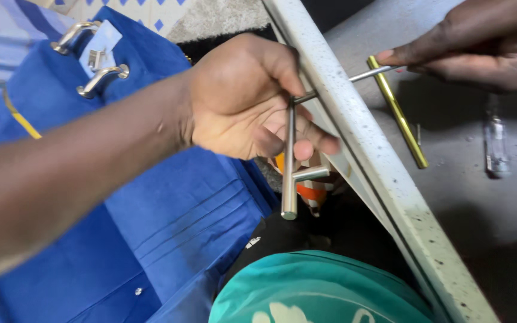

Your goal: The person installs metal handles on two drawers using a screwdriver. They align the handles, insert screws, and tighten them on both a white drawer and a yellow drawer.

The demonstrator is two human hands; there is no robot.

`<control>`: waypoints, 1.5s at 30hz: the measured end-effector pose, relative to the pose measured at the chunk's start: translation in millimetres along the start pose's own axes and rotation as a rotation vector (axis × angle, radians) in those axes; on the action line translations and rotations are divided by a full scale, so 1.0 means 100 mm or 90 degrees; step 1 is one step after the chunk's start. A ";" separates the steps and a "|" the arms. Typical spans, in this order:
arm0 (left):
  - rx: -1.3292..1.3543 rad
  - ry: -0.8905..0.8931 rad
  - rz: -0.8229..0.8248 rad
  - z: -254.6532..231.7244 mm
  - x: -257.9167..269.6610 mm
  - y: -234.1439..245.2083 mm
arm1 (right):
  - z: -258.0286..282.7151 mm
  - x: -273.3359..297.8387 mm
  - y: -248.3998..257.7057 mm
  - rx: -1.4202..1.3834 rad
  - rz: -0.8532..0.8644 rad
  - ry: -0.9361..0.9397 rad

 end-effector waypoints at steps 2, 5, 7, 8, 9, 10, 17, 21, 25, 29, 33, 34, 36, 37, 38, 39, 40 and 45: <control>-0.022 -0.053 0.055 0.02 0.01 -0.07 | 0.12 0.05 0.02 0.043 -0.021 0.075; -0.093 -0.193 -0.034 0.15 -0.02 -0.06 | 0.10 0.05 0.01 0.054 0.002 0.045; -0.161 -0.293 -0.125 0.30 0.01 -0.04 | 0.09 0.04 0.01 0.070 0.000 0.066; -0.198 -0.338 -0.156 0.40 0.01 -0.06 | 0.08 0.03 0.01 0.077 0.001 0.078; -0.238 -0.383 -0.189 0.48 0.00 -0.10 | 0.04 0.02 -0.01 0.080 0.026 0.032; -0.367 -0.414 -0.253 0.53 0.01 -0.15 | 0.00 0.02 -0.01 0.082 0.051 -0.015; -1.000 -0.734 -0.711 0.63 -0.08 -0.40 | 0.14 -0.03 0.01 0.051 -0.036 0.155; -0.986 -0.683 -0.663 0.61 -0.19 -0.24 | 0.05 -0.04 -0.01 0.050 0.028 0.016; -0.938 -0.551 -0.626 0.57 -0.24 -0.13 | 0.05 -0.05 -0.01 0.024 -0.009 0.098; -0.986 -0.671 -0.591 0.53 -0.19 -0.11 | -0.07 -0.01 -0.01 0.021 0.018 0.050; -0.951 -0.723 -0.532 0.53 -0.21 0.02 | -0.16 -0.03 -0.01 0.007 0.014 0.092; -0.855 -0.703 -0.501 0.50 -0.22 0.09 | -0.18 -0.03 0.01 0.007 0.007 0.113; -0.660 -0.650 -0.430 0.43 -0.28 0.19 | -0.25 0.01 -0.01 0.005 0.030 0.104; -0.860 -0.673 -0.468 0.38 -0.27 0.13 | -0.31 -0.02 0.00 0.010 0.058 0.082; -1.063 -0.683 -0.500 0.35 -0.27 0.07 | -0.35 -0.02 0.01 0.007 0.067 0.074; -1.269 -0.677 -0.525 0.34 -0.27 0.01 | -0.39 -0.02 0.00 0.001 0.075 0.066; -0.980 -0.577 -0.503 0.24 -0.26 0.11 | -0.41 -0.02 -0.01 -0.013 0.064 0.072; -0.308 -0.310 -0.359 0.23 -0.23 0.17 | -0.52 0.01 -0.02 -0.015 0.085 0.059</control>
Point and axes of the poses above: each hand's wrist, its own x-axis away from the middle knuckle, its own y-axis out of the back of the hand, z = x × y, the point moved 4 cm from there along -x, towards the middle knuckle, and after that the axes turned 1 degree about y, right-handed, at the moved point
